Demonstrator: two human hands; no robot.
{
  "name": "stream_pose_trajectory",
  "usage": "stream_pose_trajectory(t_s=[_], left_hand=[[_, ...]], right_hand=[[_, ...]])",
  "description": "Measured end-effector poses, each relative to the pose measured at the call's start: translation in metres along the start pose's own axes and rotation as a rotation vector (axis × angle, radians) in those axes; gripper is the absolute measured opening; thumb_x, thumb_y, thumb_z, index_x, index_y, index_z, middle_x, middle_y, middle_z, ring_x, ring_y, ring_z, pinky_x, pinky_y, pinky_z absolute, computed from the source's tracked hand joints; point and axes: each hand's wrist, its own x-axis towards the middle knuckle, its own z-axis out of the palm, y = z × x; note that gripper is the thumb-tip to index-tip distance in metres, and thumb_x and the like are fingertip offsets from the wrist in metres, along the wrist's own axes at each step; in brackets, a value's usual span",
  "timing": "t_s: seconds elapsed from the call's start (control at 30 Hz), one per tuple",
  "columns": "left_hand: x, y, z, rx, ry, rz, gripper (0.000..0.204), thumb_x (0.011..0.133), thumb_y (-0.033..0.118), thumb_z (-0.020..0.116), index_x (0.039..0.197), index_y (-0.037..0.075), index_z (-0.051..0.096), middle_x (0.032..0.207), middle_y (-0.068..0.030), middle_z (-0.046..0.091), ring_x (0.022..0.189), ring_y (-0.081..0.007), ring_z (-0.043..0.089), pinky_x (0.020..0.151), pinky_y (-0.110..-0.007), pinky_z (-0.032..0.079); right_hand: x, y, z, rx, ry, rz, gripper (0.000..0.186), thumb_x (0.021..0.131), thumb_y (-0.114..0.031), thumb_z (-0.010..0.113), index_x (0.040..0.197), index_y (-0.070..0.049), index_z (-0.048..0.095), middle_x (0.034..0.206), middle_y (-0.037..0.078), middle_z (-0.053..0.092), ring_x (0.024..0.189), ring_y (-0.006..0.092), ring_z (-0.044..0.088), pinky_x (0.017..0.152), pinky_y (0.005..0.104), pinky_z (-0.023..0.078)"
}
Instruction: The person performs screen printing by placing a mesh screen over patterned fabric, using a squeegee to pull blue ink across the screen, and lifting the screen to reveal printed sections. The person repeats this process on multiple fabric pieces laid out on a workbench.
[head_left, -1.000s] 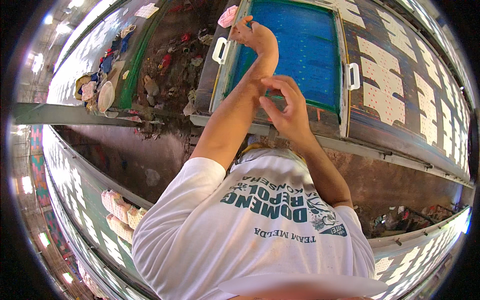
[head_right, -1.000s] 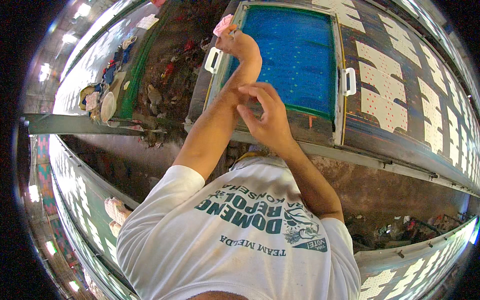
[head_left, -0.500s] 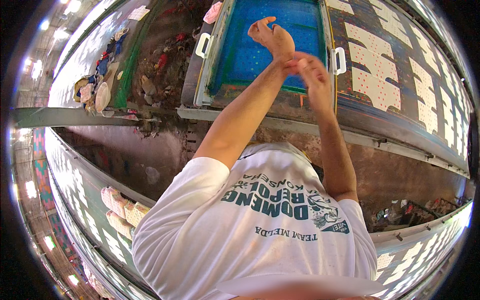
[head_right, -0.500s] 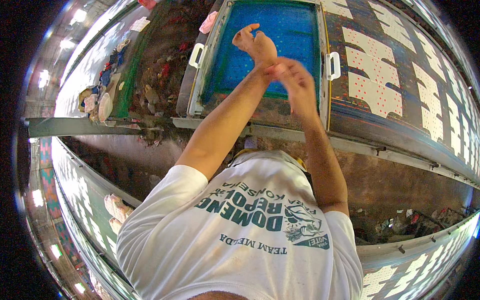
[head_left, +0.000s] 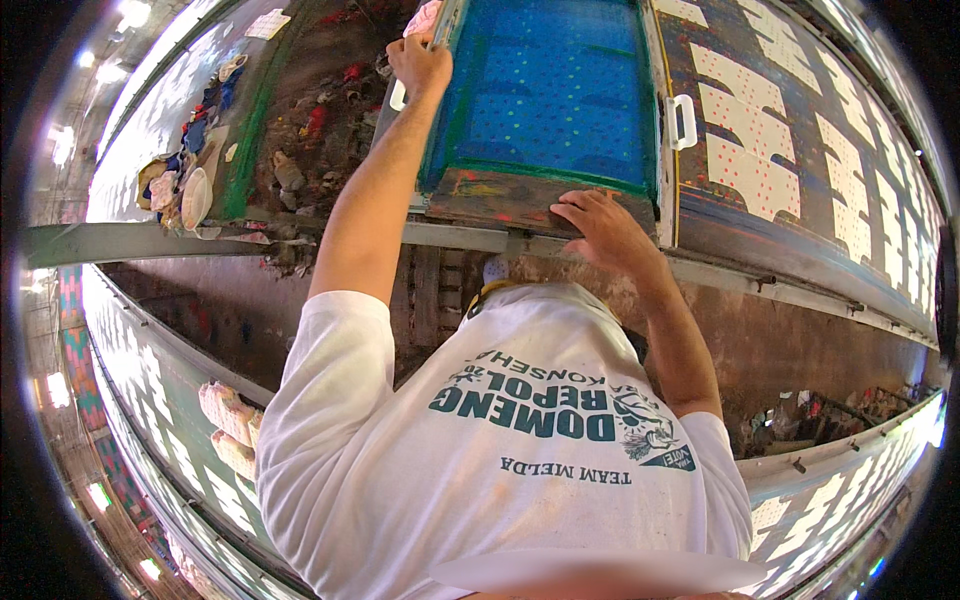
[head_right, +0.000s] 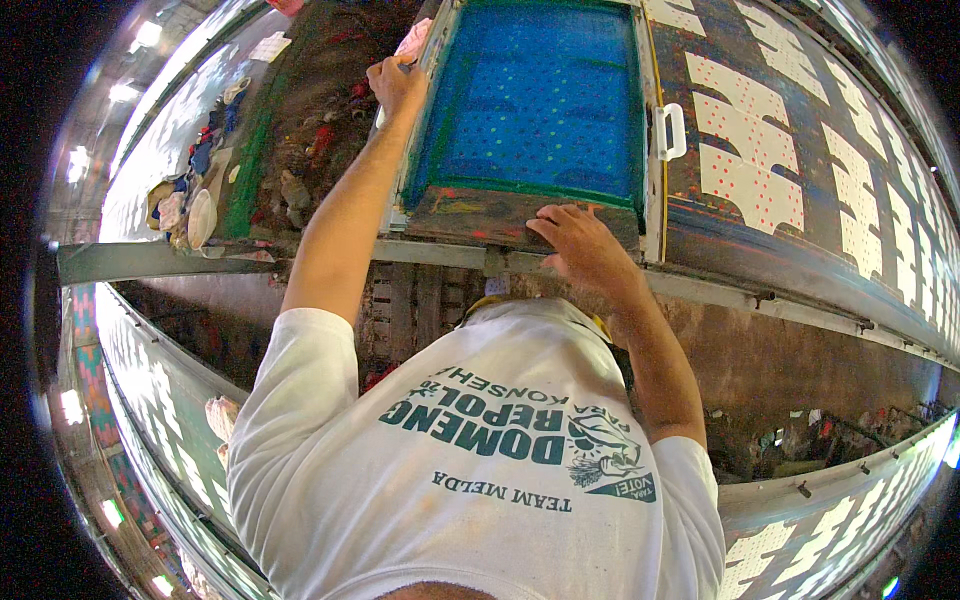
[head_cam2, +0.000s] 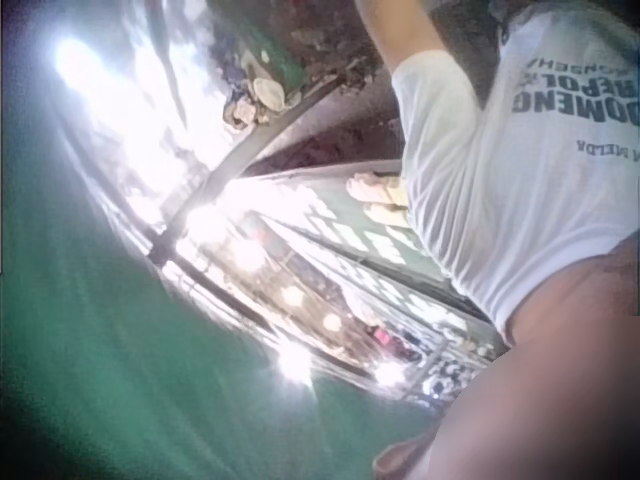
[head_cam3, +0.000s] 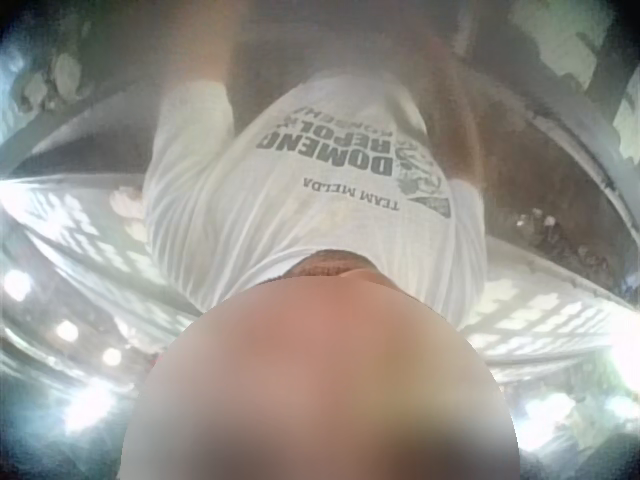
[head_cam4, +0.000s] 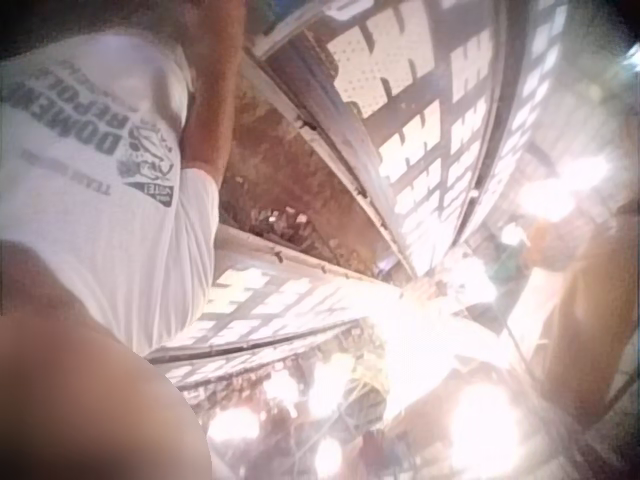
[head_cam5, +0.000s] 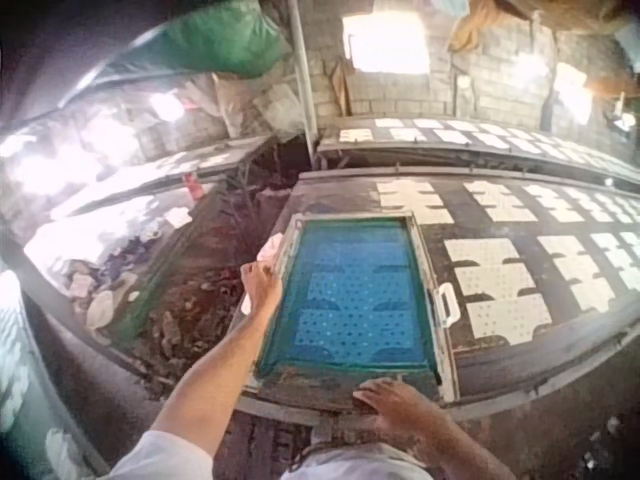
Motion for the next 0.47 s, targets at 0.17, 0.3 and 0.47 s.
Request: stream_pose_trajectory(t_s=[0.17,0.3,0.47], left_hand=[[0.017,-0.042,-0.011,0.283,-0.412,-0.191,0.043,0.087,0.031,0.067,0.127,0.014,0.067,0.142,-0.0188,0.048,0.137,-0.0399,0.041,0.11,-0.055,0.037],[0.028,-0.076,0.008,0.37,-0.548,-0.158,0.057,0.092,0.037,0.061,0.143,0.012,0.057,0.156,-0.0202,0.039,0.148,-0.0399,0.033,0.115,-0.057,0.036],[0.057,-0.15,0.065,0.093,-0.743,-0.192,0.067,0.1,0.046,0.052,0.158,0.015,0.04,0.166,-0.0191,0.027,0.157,-0.0416,0.013,0.119,-0.061,0.033]], right_hand=[[0.021,-0.004,-0.014,-0.144,-0.077,0.014,0.054,0.08,-0.01,0.077,0.132,-0.005,0.061,0.127,0.015,0.063,0.117,0.0356,0.064,0.098,0.0484,0.053],[0.044,-0.014,-0.014,-0.248,-0.056,0.203,0.052,0.078,-0.006,0.076,0.129,-0.005,0.062,0.115,0.015,0.068,0.109,0.0356,0.068,0.093,0.0472,0.055],[0.083,-0.03,-0.009,-0.282,-0.174,0.433,0.053,0.077,-0.009,0.077,0.128,-0.008,0.064,0.117,0.015,0.068,0.11,0.0338,0.069,0.092,0.0469,0.056]])
